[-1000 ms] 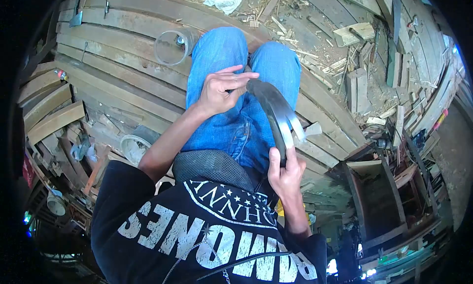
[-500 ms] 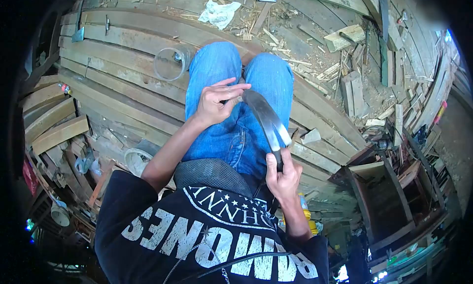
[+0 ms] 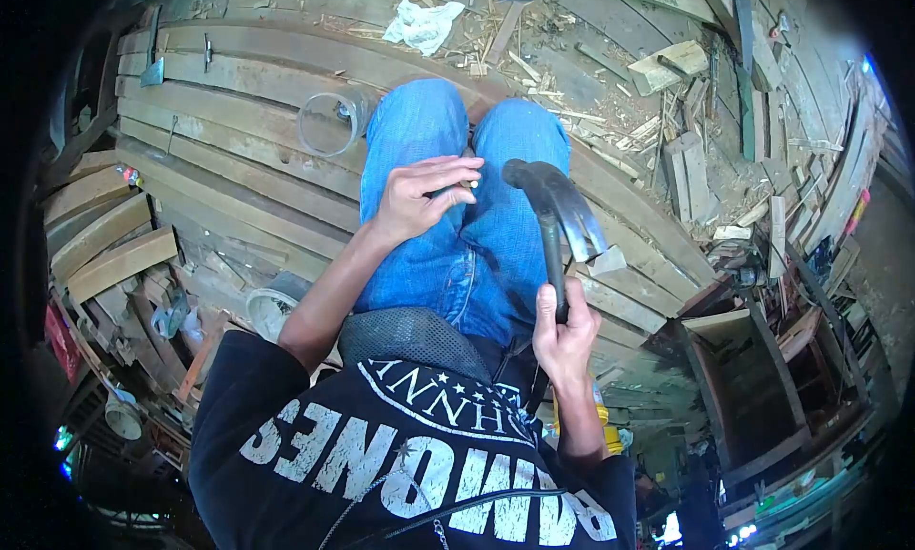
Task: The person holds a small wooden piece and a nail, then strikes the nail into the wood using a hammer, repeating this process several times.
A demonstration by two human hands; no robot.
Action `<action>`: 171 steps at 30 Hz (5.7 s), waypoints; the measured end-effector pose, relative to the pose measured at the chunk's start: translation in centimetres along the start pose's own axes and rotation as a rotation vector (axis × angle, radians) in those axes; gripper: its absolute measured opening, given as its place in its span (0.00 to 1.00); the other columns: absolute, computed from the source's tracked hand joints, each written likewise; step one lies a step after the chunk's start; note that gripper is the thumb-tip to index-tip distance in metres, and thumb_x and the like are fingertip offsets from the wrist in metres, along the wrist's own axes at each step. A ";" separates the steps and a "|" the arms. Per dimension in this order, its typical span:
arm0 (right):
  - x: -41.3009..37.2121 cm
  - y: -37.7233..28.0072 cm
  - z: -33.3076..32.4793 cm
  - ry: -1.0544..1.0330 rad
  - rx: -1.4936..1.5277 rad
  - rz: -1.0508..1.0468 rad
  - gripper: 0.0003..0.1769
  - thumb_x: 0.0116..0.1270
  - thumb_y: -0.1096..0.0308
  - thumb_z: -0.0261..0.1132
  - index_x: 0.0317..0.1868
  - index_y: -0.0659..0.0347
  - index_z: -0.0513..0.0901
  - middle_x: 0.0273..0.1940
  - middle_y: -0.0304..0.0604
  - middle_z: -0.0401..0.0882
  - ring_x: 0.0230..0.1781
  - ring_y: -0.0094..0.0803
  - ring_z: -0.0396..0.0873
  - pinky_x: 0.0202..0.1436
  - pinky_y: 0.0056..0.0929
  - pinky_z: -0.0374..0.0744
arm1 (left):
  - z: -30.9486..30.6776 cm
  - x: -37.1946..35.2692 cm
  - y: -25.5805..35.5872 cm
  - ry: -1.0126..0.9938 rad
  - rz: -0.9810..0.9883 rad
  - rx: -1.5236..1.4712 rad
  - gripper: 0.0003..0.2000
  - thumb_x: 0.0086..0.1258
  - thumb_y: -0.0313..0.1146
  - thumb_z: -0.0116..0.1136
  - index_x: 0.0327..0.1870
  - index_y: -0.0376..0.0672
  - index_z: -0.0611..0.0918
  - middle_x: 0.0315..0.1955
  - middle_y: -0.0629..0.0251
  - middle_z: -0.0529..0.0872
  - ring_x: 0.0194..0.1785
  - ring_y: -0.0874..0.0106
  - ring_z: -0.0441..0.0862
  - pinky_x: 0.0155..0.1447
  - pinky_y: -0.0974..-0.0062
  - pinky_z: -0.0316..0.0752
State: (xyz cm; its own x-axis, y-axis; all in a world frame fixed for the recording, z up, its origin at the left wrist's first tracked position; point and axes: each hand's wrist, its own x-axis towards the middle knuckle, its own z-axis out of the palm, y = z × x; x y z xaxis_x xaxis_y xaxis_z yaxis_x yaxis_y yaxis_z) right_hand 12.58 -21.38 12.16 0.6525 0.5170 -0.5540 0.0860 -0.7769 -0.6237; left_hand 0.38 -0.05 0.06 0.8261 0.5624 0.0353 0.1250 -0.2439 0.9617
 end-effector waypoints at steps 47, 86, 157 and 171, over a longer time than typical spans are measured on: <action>0.7 0.2 0.5 -0.066 0.245 0.140 0.17 0.73 0.59 0.60 0.30 0.62 0.72 0.18 0.31 0.69 0.19 0.15 0.63 0.21 0.20 0.63 | 1.4 2.7 -0.3 0.038 -0.002 0.011 0.06 0.55 0.30 0.71 0.33 0.44 0.88 0.34 0.70 0.89 0.44 0.70 0.82 0.54 0.70 0.72; 1.3 -0.1 0.5 -0.196 0.279 0.187 0.16 0.75 0.59 0.57 0.31 0.60 0.72 0.19 0.27 0.65 0.18 0.13 0.61 0.19 0.17 0.60 | 1.9 2.1 -1.4 -0.016 -0.186 -0.226 0.13 0.57 0.28 0.69 0.45 0.40 0.86 0.41 0.58 0.88 0.45 0.65 0.87 0.50 0.73 0.81; 0.2 -1.7 0.2 -0.075 -0.154 -0.094 0.12 0.71 0.62 0.61 0.35 0.62 0.74 0.14 0.42 0.67 0.12 0.25 0.65 0.19 0.30 0.66 | 1.2 1.4 -1.0 0.041 -0.066 -0.239 0.09 0.54 0.16 0.63 0.37 0.32 0.87 0.43 0.54 0.88 0.47 0.63 0.87 0.53 0.71 0.82; -0.2 -1.8 0.7 -0.038 -0.120 -0.108 0.10 0.70 0.64 0.62 0.37 0.62 0.74 0.12 0.45 0.66 0.10 0.34 0.66 0.18 0.32 0.66 | 1.0 1.4 -1.0 0.012 -0.085 -0.257 0.09 0.54 0.16 0.63 0.36 0.32 0.87 0.43 0.53 0.88 0.48 0.63 0.87 0.54 0.70 0.81</action>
State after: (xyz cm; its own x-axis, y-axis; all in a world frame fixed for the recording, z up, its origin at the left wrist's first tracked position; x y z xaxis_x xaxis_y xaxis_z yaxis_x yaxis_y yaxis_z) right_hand 11.75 -19.82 12.95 0.6060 0.6109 -0.5094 0.2449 -0.7527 -0.6112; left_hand 1.99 0.22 -1.13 0.8121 0.5817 -0.0470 0.0491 0.0121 0.9987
